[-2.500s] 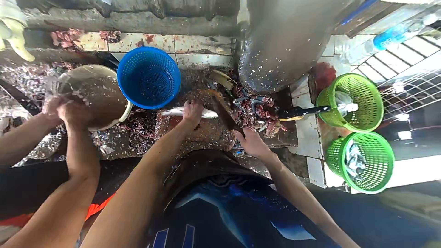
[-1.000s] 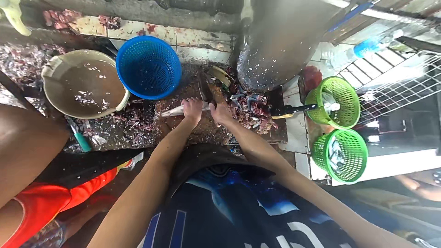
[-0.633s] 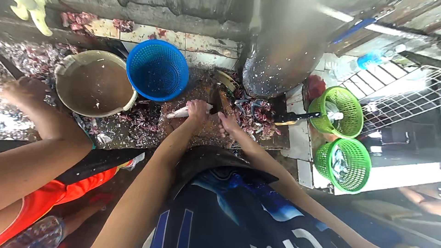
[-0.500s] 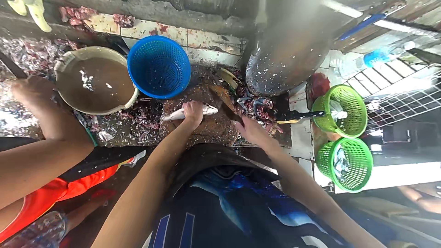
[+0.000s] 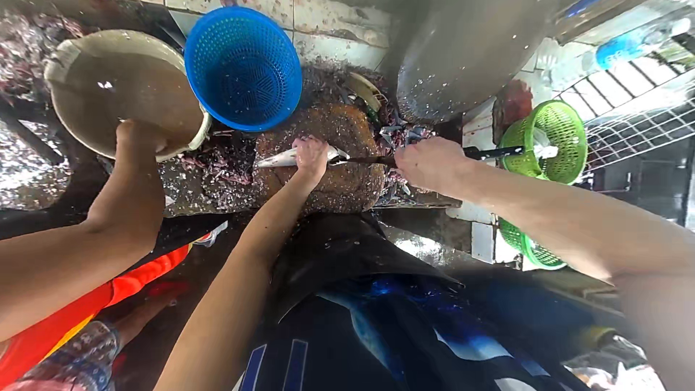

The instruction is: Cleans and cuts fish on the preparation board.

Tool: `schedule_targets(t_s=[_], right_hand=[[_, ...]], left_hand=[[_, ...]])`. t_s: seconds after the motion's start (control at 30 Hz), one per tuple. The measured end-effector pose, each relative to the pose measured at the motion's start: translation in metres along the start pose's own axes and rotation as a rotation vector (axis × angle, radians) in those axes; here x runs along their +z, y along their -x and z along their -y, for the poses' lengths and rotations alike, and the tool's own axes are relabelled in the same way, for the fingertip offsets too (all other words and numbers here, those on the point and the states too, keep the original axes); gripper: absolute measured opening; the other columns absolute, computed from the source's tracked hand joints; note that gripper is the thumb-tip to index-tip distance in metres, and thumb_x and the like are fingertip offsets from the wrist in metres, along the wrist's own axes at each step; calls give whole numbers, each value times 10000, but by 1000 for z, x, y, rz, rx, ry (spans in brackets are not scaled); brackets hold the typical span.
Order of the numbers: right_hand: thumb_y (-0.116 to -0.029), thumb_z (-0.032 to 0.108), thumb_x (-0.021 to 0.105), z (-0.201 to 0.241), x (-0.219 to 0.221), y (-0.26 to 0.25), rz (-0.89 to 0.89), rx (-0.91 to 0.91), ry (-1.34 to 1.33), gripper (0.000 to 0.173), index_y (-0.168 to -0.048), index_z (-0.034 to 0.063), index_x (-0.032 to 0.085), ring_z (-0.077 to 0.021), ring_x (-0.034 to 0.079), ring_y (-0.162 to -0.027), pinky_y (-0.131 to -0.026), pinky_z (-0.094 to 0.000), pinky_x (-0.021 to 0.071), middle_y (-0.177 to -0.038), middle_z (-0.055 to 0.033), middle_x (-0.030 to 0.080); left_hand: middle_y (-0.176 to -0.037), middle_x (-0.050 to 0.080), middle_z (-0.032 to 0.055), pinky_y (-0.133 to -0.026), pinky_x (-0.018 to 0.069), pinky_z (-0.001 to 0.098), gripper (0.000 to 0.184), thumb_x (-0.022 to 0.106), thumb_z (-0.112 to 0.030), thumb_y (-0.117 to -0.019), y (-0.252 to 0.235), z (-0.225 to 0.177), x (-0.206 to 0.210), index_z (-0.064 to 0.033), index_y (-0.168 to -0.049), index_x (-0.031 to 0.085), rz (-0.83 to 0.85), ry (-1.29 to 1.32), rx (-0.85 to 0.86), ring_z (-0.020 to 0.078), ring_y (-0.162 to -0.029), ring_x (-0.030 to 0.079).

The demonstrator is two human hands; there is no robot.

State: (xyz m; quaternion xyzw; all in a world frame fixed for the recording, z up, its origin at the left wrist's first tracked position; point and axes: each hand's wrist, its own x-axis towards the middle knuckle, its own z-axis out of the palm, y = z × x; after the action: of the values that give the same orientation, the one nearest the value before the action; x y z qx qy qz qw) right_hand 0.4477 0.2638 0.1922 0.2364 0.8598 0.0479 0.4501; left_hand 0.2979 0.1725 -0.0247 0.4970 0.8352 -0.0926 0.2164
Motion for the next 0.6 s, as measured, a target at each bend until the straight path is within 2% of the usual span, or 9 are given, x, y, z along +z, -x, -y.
schedule_targets(t_s=[0.07, 0.13, 0.23, 0.3, 0.4, 0.47, 0.53, 0.6], right_hand=[[-1047, 245, 546, 7, 17, -11, -42, 53, -58, 262, -1134, 9, 618, -479, 698, -902, -679, -633, 560, -940, -244, 683], [-1056, 303, 531, 9, 55, -15, -118, 106, -139, 334, -1213, 11, 577, -499, 700, -873, -662, -652, 566, -933, -256, 683], [-1077, 358, 497, 31, 105, -8, -63, 198, -300, 426, -1320, 8, 514, -482, 711, -917, -733, -633, 578, -979, -256, 695], [-1087, 327, 476, 54, 93, -6, 23, 249, -354, 446, -1375, -13, 463, -483, 709, -955, -760, -620, 579, -1033, -267, 692], [-1049, 234, 530, 83, 75, -11, 23, 286, -383, 376, -1312, -30, 478, -486, 711, -884, -673, -623, 577, -1000, -271, 681], [-1077, 326, 498, 78, 89, -25, -39, 297, -448, 427, -1313, -29, 498, -478, 716, -901, -683, -616, 582, -1007, -265, 689], [-1091, 441, 428, 70, 116, -33, -23, 318, -684, 523, -1340, -7, 530, -455, 701, -991, -789, -632, 576, -1104, -264, 678], [-1083, 514, 407, 67, 119, -39, 30, 339, -925, 544, -1187, 14, 595, -389, 714, -869, -737, -577, 587, -1001, -233, 681]], left_hand=[[-1142, 646, 297, -856, 499, 640, 237, 659, 0, -881, 1, 6, -6, 47, -1113, 663, 9, 86, 4, 471, -1056, 639], [-1095, 687, 266, -808, 526, 656, 194, 716, -51, -846, -1, 14, -19, 9, -1031, 708, 41, 185, -25, 468, -1033, 660], [-1125, 695, 247, -811, 531, 649, 252, 758, -98, -820, -6, 16, -27, -4, -1050, 718, 106, 217, -48, 459, -1067, 657], [-1126, 691, 246, -817, 525, 654, 230, 733, -78, -841, -6, 16, -27, -12, -1060, 715, 101, 220, -48, 465, -1065, 652], [-1131, 688, 260, -844, 508, 672, 189, 652, -28, -891, 1, 14, -16, -12, -1070, 710, 73, 225, -30, 476, -1071, 648], [-1142, 693, 252, -867, 512, 671, 201, 695, -76, -873, -7, 17, -22, -12, -1062, 716, 74, 225, -28, 467, -1082, 652], [-1149, 693, 241, -864, 524, 656, 263, 748, -153, -843, -13, 20, -26, -19, -1067, 714, 93, 207, -25, 456, -1090, 652], [-1149, 691, 252, -852, 529, 661, 303, 761, -202, -845, -17, 24, -31, -12, -1076, 710, 90, 217, -33, 467, -1097, 650]])
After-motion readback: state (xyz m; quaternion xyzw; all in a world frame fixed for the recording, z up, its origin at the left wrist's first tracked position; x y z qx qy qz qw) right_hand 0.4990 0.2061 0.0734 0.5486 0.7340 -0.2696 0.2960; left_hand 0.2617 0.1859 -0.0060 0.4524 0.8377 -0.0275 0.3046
